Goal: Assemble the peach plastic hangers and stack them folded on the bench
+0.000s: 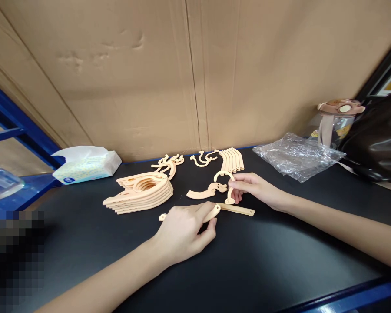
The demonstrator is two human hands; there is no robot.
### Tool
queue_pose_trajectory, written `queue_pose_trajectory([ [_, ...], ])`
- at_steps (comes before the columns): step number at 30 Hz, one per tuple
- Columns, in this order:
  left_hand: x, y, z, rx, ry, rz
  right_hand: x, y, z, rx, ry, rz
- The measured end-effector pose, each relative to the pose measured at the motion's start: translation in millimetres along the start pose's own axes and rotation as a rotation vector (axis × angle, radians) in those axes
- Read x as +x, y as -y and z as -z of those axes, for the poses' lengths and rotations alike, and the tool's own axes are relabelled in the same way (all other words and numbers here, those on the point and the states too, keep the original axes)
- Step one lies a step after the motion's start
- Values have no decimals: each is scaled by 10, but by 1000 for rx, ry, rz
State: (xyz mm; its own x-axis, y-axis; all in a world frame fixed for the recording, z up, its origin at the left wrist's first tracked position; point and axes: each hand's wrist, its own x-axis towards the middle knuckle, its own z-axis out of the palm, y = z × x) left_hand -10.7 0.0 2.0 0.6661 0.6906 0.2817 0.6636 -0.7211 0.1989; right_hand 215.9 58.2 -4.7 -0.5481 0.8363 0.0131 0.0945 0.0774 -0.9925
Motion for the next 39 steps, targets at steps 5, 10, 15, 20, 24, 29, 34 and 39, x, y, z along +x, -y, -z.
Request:
queue_pose_trajectory([
  [5,-8,28,0,-36,50,-33,-20,21,1,124,20,-50],
  [10,-21,44,1,-55,71,-67,-24,26,9,156,29,-40],
  [15,-15,46,1,-56,79,-78,-38,35,11,172,69,-27],
  [20,-21,56,-15,-33,60,-78,-45,43,10,122,79,3],
  [24,-36,55,-29,14,8,-135,-40,34,1,98,87,17],
  [29,-24,55,-28,-5,-13,-186,-40,31,-21,90,65,10],
  [34,-12,46,-6,8,-22,-224,-39,33,-39,65,42,-13],
  [39,-11,33,-1,24,-24,-253,-42,3,-48,71,14,-23],
])
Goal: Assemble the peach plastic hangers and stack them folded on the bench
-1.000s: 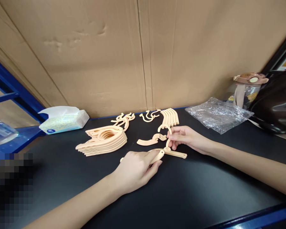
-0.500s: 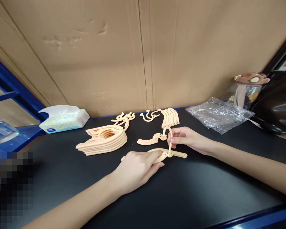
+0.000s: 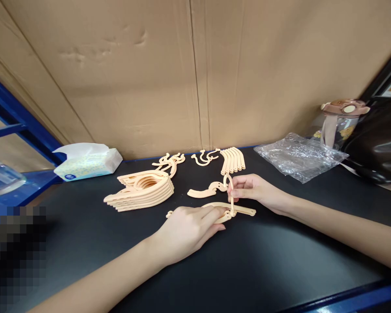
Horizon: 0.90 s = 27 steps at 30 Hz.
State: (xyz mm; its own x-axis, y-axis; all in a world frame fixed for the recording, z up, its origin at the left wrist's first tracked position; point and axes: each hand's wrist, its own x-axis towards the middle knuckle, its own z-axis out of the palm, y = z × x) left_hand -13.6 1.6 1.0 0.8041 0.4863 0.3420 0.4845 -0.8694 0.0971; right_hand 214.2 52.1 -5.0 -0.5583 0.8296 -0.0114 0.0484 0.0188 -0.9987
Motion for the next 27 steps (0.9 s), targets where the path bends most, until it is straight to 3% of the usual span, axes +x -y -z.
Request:
queue_pose_trajectory([
  [5,-3,0,-17,69,0,-45,3,-19,-23,5,-22,-26],
  [14,-22,0,-17,121,34,25,-18,38,-76,-102,-143,39],
  [27,-7,-12,-10,161,121,48,-9,2,-82,-95,-134,69],
])
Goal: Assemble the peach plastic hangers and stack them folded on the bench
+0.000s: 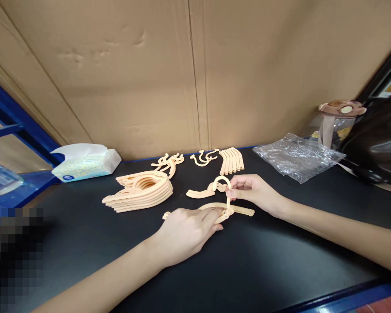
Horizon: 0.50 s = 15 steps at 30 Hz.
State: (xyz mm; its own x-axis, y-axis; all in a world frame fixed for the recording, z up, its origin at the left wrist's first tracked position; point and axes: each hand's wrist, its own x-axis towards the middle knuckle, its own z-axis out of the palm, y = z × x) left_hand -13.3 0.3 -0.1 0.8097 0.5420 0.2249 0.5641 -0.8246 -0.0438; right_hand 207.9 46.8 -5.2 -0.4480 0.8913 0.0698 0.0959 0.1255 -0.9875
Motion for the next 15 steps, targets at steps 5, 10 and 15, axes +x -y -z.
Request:
queue_pose_trajectory([
  [5,-3,-11,-4,17,29,36,-3,-18,5,-12,4,24],
  [10,-10,-19,-8,-4,-16,50,-5,-19,-1,-11,-22,34],
  [15,0,-24,-8,36,-20,47,-16,-6,-9,3,-28,18],
])
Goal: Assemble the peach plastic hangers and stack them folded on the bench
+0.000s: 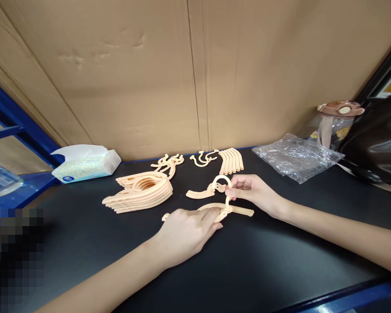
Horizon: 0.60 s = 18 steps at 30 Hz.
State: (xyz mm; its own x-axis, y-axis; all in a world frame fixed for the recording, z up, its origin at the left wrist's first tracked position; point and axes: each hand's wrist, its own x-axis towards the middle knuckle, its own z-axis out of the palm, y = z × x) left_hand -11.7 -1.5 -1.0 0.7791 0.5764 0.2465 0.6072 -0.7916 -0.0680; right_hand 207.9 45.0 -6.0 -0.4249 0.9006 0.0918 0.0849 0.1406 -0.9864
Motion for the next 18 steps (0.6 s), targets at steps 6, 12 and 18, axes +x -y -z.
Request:
queue_pose_trajectory([
  [6,6,-10,6,5,-25,12,-8,24,-17,8,-17,-13],
  [12,5,-15,16,-8,-11,37,1,23,-12,42,-8,-15],
  [18,13,-18,29,-28,13,52,11,0,12,51,19,-33],
])
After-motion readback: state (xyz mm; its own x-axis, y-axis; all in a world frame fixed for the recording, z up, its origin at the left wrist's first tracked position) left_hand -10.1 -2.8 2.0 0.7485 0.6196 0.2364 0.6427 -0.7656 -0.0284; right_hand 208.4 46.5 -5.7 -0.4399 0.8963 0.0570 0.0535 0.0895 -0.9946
